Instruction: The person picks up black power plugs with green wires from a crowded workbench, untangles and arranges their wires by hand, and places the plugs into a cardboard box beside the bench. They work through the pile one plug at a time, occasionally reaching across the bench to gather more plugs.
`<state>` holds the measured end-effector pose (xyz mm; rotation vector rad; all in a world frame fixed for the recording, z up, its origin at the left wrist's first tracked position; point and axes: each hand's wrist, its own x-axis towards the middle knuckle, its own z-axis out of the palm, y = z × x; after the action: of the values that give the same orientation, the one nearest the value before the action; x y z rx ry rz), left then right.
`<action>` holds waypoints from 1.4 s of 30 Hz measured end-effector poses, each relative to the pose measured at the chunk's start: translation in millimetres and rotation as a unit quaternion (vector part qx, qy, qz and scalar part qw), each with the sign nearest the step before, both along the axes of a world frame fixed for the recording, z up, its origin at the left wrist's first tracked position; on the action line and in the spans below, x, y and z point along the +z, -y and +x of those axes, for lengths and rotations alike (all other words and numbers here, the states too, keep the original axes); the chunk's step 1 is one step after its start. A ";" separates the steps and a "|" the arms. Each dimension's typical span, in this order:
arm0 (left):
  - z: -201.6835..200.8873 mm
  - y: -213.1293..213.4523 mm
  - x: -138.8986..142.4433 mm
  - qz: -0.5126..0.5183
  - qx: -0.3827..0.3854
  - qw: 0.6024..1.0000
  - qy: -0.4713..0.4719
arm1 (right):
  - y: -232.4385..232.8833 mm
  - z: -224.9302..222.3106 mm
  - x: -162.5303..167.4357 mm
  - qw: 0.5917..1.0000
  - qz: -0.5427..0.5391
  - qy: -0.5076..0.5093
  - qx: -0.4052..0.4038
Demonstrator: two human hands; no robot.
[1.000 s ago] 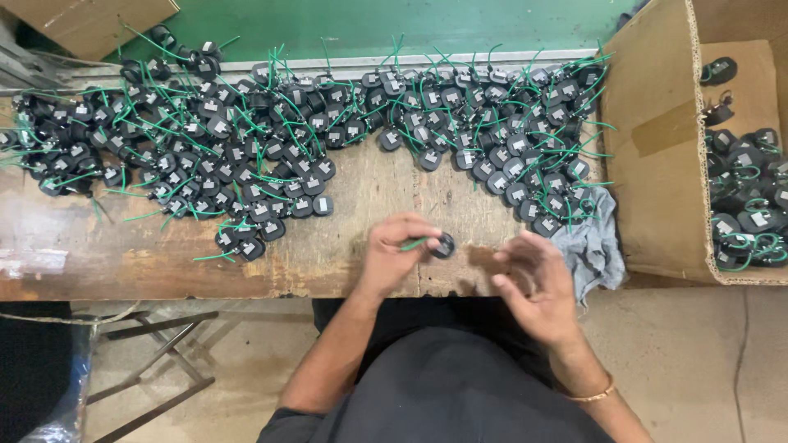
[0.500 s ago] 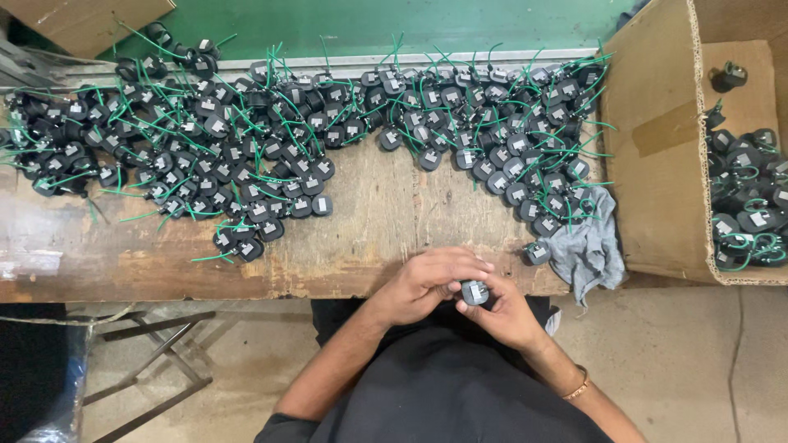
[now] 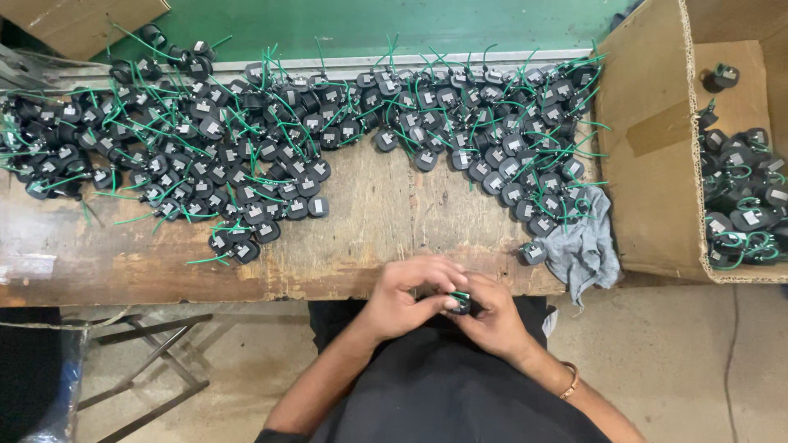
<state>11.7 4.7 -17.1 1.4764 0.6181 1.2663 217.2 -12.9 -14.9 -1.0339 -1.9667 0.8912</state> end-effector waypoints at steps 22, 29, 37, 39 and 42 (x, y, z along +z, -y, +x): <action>-76.3 -29.8 -17.6 0.053 0.503 0.755 -0.417 | -4.0 -6.6 2.7 0.998 -0.004 -0.064 -0.021; -48.9 -59.2 -15.5 0.061 0.335 0.872 -0.350 | -4.7 -9.0 -0.6 0.994 -0.036 -0.104 -0.008; -33.6 -26.8 4.7 0.134 0.424 0.823 -0.353 | -2.4 5.8 2.4 0.994 -0.041 -0.091 -0.033; -36.3 -18.8 3.0 0.072 0.454 0.815 -0.354 | -1.7 6.6 1.7 0.994 -0.043 -0.099 -0.034; -45.7 -14.3 -1.8 0.012 0.429 0.823 -0.372 | -2.4 2.5 -0.1 0.995 -0.045 -0.082 -0.027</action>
<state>-34.0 19.0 -18.9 1.7721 1.9660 1.2800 219.7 -10.5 -15.0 -1.0256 -1.7690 1.0104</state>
